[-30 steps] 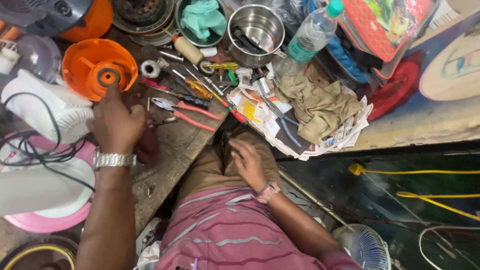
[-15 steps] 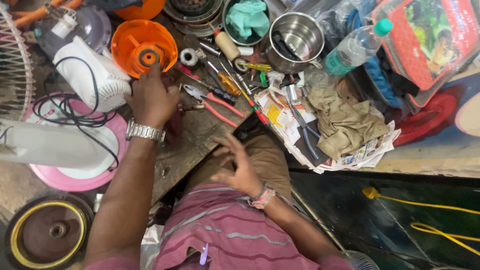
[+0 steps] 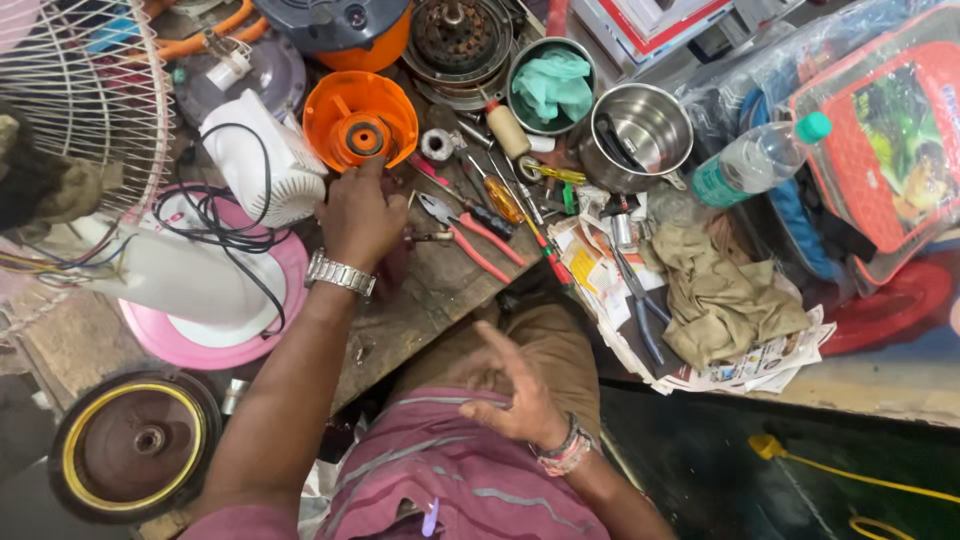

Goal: The person disassembles a fan motor housing using a screwdriver and pliers, removes the rotor and stator, and inspects the internal components on a cluttered workbench.

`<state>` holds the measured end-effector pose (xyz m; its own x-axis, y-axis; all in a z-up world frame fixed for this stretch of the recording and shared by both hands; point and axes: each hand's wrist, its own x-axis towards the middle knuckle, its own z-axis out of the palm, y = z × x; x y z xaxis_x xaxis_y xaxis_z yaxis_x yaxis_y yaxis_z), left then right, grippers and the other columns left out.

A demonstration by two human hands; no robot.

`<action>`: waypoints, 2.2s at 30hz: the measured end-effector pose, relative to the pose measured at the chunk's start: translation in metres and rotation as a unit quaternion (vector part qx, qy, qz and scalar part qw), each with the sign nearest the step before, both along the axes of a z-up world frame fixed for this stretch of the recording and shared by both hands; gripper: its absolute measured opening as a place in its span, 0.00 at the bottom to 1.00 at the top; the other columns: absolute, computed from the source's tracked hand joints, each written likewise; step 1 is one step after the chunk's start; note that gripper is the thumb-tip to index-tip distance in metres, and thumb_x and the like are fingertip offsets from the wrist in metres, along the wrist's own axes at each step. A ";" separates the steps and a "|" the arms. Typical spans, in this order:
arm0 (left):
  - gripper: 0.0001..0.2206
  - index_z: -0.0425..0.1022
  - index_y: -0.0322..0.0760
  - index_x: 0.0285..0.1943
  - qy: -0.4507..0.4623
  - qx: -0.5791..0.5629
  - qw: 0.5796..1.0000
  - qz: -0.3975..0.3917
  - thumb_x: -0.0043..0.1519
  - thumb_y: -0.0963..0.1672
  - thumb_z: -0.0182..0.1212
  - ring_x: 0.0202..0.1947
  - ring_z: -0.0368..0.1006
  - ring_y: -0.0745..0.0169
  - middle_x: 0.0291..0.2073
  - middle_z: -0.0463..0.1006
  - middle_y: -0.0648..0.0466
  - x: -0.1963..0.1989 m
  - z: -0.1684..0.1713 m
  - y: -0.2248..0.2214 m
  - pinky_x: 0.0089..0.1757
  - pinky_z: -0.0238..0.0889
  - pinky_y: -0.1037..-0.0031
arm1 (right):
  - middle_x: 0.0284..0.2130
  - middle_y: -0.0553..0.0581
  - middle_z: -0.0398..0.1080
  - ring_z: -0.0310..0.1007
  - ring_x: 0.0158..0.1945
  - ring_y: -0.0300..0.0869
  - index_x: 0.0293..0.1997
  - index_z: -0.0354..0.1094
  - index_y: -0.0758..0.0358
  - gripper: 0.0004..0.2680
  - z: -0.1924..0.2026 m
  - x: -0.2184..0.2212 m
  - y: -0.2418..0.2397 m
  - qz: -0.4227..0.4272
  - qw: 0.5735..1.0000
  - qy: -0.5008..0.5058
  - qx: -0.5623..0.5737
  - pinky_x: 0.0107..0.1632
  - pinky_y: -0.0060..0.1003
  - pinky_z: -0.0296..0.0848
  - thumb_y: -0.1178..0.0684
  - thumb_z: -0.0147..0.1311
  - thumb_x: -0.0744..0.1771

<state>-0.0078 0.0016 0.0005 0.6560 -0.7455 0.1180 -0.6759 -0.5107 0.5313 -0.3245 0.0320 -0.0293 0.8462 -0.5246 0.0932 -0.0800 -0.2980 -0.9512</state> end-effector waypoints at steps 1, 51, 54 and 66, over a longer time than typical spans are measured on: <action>0.20 0.74 0.40 0.56 -0.007 -0.012 1.000 0.000 0.53 0.45 0.60 0.49 0.73 0.37 0.46 0.79 0.43 0.000 0.000 -0.001 0.45 0.61 0.37 | 0.46 0.61 0.76 0.76 0.45 0.42 0.78 0.52 0.64 0.35 0.012 0.003 -0.002 0.054 0.994 0.016 0.095 0.52 0.37 0.76 0.49 0.71 0.63; 0.21 0.75 0.29 0.62 -0.016 -0.077 0.992 -0.100 0.59 0.42 0.61 0.47 0.72 0.30 0.44 0.77 0.33 0.016 -0.021 -0.003 0.50 0.64 0.49 | 0.62 0.77 0.61 0.54 0.66 0.73 0.61 0.69 0.61 0.22 -0.023 -0.102 -0.180 -0.446 0.701 0.326 -0.452 0.60 0.74 0.51 0.44 0.64 0.63; 0.20 0.76 0.30 0.60 -0.009 -0.077 0.991 -0.105 0.58 0.41 0.60 0.48 0.73 0.32 0.44 0.78 0.35 0.013 -0.017 -0.004 0.50 0.65 0.50 | 0.62 0.69 0.62 0.54 0.66 0.72 0.63 0.68 0.51 0.21 -0.050 -0.134 -0.205 -0.455 0.714 0.402 -0.348 0.61 0.74 0.50 0.44 0.64 0.63; 0.22 0.75 0.31 0.64 0.004 -0.062 0.995 -0.076 0.59 0.43 0.60 0.50 0.72 0.32 0.48 0.77 0.33 0.008 -0.015 -0.001 0.52 0.64 0.51 | 0.63 0.69 0.66 0.64 0.68 0.63 0.68 0.64 0.66 0.18 -0.061 -0.198 -0.201 -0.647 0.660 0.146 -0.351 0.70 0.54 0.63 0.60 0.55 0.68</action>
<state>0.0001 0.0010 -0.0142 0.5388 -0.8160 0.2095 -0.7355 -0.3343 0.5894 -0.5227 -0.1692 -0.0906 -0.2338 -0.7402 0.6304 -0.8497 -0.1596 -0.5025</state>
